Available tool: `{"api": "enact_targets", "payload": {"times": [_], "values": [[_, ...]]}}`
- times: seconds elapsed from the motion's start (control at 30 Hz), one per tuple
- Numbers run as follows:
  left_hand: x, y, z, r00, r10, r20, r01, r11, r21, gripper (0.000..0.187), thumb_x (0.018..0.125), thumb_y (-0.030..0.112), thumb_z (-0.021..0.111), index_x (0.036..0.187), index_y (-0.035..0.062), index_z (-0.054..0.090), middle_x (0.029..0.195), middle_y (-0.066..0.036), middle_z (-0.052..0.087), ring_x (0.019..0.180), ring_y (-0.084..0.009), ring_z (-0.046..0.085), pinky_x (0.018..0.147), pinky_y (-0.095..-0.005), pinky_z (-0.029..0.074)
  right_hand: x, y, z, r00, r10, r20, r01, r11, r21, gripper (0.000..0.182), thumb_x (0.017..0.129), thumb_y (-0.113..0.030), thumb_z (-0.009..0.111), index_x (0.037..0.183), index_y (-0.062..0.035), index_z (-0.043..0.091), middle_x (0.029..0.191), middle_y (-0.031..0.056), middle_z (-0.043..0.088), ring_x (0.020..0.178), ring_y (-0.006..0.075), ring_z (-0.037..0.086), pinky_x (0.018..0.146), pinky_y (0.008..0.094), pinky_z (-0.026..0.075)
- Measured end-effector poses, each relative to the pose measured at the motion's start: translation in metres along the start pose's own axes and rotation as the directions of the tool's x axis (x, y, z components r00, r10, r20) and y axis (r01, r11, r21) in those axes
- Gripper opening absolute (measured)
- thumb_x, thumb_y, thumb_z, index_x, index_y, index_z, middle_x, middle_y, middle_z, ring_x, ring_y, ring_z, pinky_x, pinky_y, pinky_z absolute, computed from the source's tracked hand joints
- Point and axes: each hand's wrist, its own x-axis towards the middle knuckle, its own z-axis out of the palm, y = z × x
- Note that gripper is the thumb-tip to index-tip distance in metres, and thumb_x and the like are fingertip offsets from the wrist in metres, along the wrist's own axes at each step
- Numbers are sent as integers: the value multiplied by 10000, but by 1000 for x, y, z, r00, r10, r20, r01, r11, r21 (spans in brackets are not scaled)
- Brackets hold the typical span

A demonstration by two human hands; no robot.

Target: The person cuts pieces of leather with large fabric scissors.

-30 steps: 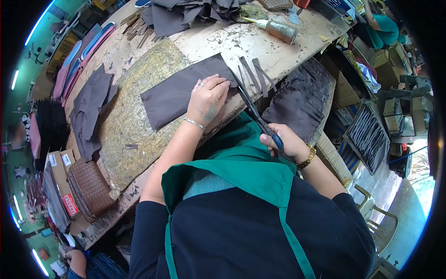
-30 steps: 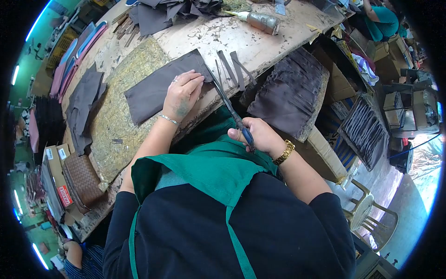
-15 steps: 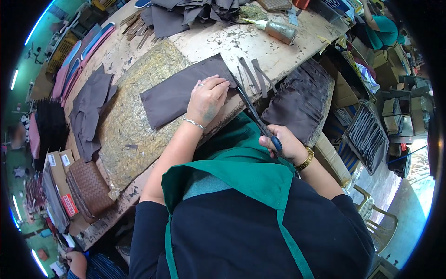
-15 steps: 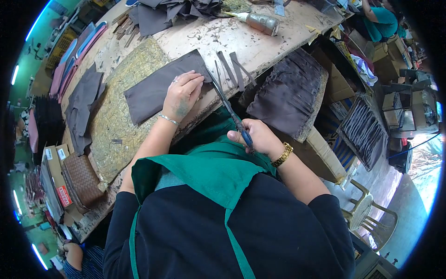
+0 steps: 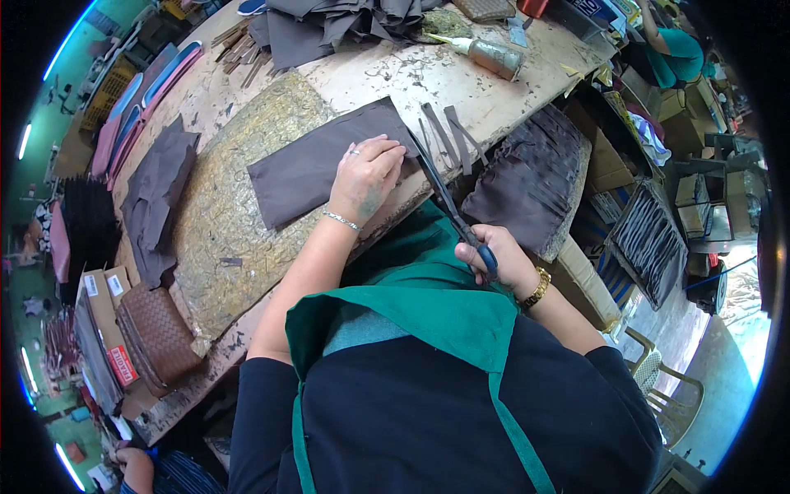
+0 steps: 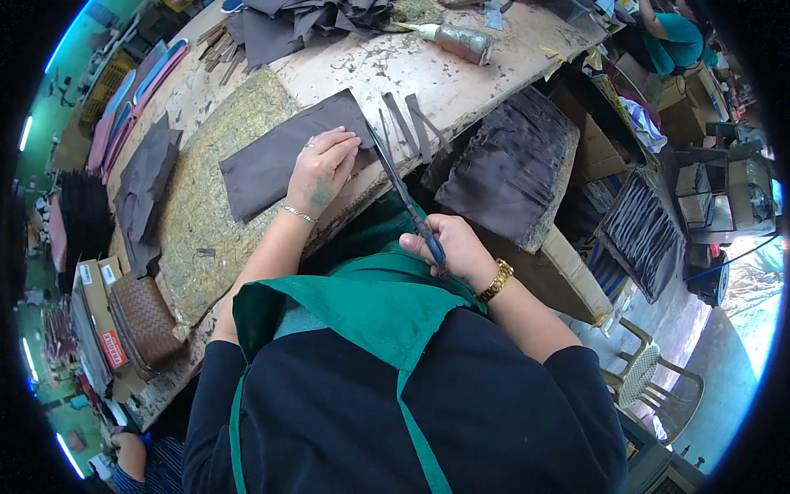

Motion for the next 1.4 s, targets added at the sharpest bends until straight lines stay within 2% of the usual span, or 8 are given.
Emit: {"api": "enact_targets", "payload": {"times": [0.07,0.13,0.17,0.27,0.33,0.87,1.13,1.4], "values": [[-1,-1,0,1000,10,-1,-10,1000,-7,128,745,61,596,870,50,620,916,-80,604,933,-255,571,787,-356,452,4,-6,1,998,13,54,-16,998,68,526,677,-564,642,689,-64,482,496,-24,445,392,62,472,372,196,390],[-3,-2,2,1000,-13,7,14,1000,-27,104,747,125,599,849,108,613,927,-18,594,963,-215,561,805,-439,447,12,-7,3,998,2,57,-7,997,76,532,682,-571,633,704,-60,485,502,-22,449,398,66,474,378,199,391],[-3,-2,2,1000,-13,5,13,1000,-26,104,747,125,599,849,108,613,927,-18,594,963,-215,561,805,-439,447,17,-8,3,998,-6,62,1,997,82,539,687,-577,623,720,-57,488,509,-20,452,403,71,476,385,202,392],[-3,-1,1,1000,-13,3,13,1000,-14,104,747,123,599,849,108,613,927,-17,594,962,-217,562,801,-432,449,25,-11,6,997,-22,68,16,996,86,528,697,-570,617,710,-59,489,509,-19,455,401,76,474,388,206,389],[-2,0,0,999,32,-13,-32,999,-37,137,732,48,605,868,55,621,917,-81,602,915,-259,577,762,-354,466,25,-14,8,998,-24,60,19,996,82,521,702,-566,616,707,-60,489,509,-20,454,401,76,472,387,208,390],[-1,-1,-1,999,35,-28,-37,997,-74,137,724,27,608,860,41,621,911,-98,602,898,-269,579,766,-348,473,19,-19,15,998,-16,-66,13,999,-44,496,680,-523,664,641,-61,487,475,-30,448,369,52,446,352,199,374],[1,9,-5,999,-23,-35,17,984,-180,115,728,44,600,842,43,612,882,-88,603,838,-258,585,732,-333,478,21,-19,13,998,-17,-53,18,1000,13,506,685,-536,653,647,-59,486,488,-25,453,391,59,467,372,201,391],[1,32,-12,999,-42,-20,38,983,-181,108,724,38,601,831,35,611,875,-94,603,824,-259,586,724,-336,480,25,-16,8,998,-27,-59,28,999,30,519,679,-548,651,662,-54,492,496,-14,457,394,70,472,375,205,394]]}}
